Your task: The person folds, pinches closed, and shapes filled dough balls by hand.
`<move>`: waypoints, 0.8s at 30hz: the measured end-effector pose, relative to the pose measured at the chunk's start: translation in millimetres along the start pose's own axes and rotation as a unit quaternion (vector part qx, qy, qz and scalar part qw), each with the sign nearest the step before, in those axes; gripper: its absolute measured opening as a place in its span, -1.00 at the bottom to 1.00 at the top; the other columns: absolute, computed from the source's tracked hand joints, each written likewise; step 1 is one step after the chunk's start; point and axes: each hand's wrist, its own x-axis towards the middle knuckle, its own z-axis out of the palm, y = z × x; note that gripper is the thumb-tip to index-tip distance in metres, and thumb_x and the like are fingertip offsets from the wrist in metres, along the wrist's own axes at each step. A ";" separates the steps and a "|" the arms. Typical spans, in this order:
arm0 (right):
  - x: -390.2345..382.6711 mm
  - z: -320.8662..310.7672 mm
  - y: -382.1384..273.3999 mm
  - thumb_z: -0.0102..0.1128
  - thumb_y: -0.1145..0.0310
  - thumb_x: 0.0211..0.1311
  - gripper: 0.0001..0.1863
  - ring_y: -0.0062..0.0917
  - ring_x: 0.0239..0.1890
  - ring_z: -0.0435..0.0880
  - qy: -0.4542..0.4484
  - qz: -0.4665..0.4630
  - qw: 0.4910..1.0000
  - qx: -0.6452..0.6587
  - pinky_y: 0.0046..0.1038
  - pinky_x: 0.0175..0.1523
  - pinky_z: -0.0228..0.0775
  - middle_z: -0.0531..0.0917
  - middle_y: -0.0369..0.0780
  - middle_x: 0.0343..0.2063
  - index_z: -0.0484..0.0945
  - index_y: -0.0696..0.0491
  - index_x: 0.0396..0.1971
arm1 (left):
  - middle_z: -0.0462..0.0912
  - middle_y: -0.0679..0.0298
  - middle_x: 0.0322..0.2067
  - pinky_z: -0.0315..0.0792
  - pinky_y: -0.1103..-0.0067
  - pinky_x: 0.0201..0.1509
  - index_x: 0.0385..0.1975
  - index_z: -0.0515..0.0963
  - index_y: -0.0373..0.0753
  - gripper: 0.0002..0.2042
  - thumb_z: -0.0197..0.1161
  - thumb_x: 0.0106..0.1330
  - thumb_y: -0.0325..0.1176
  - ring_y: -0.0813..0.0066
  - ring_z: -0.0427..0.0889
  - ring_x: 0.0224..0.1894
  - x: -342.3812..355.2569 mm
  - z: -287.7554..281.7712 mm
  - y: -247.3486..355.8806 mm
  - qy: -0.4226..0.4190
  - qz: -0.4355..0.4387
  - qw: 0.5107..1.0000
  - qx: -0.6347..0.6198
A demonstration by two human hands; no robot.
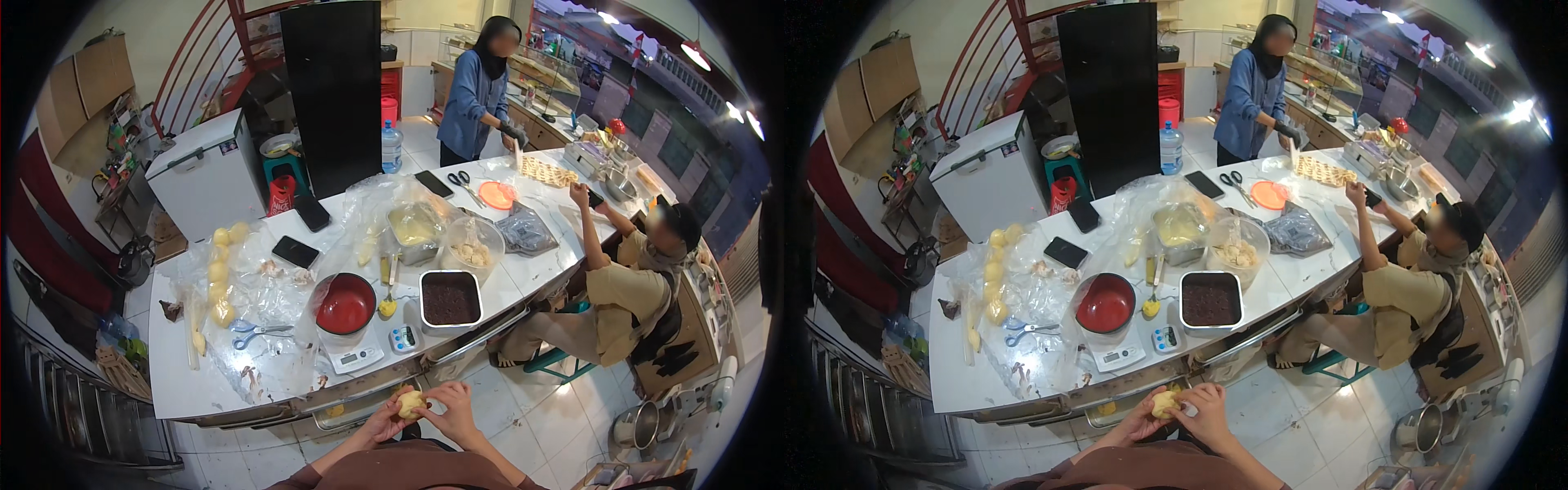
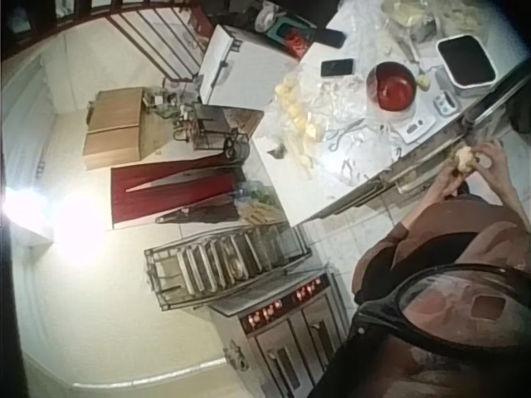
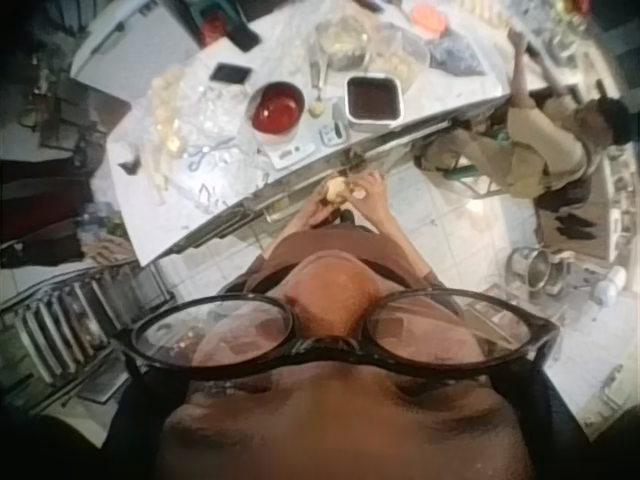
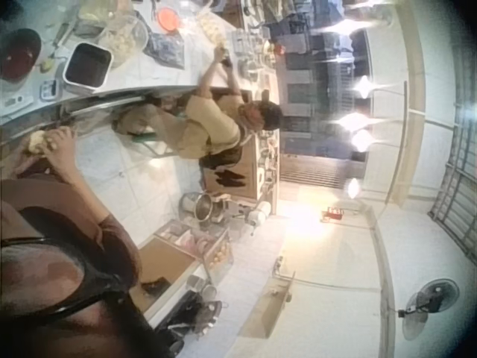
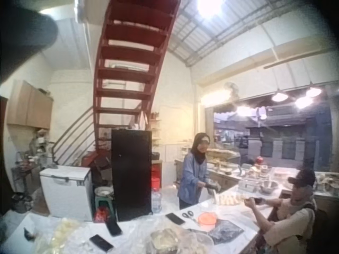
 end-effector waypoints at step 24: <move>110.7 -55.3 -138.6 0.05 0.28 -0.03 -0.74 -0.47 -0.20 0.36 -0.439 -0.176 0.627 0.619 -0.47 -0.06 0.11 0.43 -0.22 -0.37 0.43 0.15 -0.38 | 0.22 0.09 -0.02 0.23 0.38 0.06 0.01 0.16 -0.07 -0.58 0.03 0.12 -0.24 0.20 0.25 0.02 -2.0 13.6 15.7 0.005 0.199 0.965 0.173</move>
